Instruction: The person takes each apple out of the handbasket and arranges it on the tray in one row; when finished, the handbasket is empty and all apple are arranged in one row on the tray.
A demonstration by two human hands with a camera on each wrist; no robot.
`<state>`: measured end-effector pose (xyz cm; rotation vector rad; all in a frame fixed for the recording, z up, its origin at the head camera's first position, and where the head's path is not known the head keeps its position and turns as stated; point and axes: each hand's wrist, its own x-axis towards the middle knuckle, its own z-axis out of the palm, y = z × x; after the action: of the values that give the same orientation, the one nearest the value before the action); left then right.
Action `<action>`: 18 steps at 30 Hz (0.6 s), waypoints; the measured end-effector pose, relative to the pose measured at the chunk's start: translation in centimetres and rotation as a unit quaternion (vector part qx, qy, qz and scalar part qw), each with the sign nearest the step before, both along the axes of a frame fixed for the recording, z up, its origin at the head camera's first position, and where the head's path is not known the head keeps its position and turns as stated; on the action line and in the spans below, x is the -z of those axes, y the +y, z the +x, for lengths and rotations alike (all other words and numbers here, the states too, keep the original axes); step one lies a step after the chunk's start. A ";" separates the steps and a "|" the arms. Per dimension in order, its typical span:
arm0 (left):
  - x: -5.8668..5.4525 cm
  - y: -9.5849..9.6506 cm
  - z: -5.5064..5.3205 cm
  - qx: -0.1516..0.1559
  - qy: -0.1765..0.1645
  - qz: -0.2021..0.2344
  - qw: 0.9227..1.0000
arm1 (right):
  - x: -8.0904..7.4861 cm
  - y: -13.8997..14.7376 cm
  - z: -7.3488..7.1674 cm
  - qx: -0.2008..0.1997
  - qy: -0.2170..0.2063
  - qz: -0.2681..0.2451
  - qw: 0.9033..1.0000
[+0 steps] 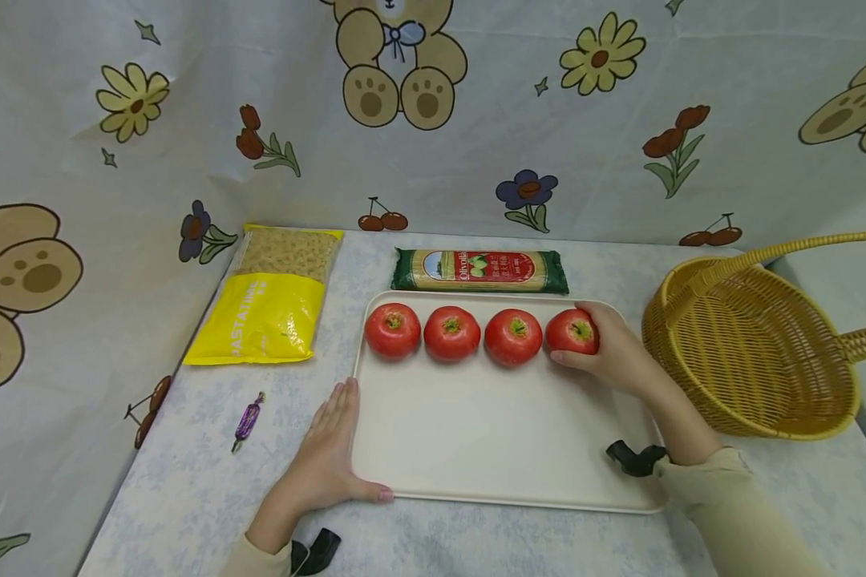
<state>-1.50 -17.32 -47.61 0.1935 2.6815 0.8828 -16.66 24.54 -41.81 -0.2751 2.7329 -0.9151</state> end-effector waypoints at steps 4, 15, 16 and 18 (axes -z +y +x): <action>0.0 0.0 0.0 -0.001 0.002 0.002 1.000 | 0.4 0.0 -0.1 0.000 0.002 -0.009 1.000; -0.4 -0.1 -0.2 0.006 -0.013 -0.002 1.000 | 0.1 0.3 0.5 0.013 0.026 0.011 1.000; -0.6 -0.1 -0.2 0.007 -0.014 -0.001 1.000 | 0.0 0.3 0.7 0.015 0.044 0.021 0.999; -1.2 0.0 -0.4 0.008 -0.007 -0.007 1.000 | -0.6 0.0 1.3 0.024 0.084 0.042 0.995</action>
<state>-1.85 -17.35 -46.41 0.2046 2.6693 0.8569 -15.33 24.57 -41.24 -0.2848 2.9362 -0.8217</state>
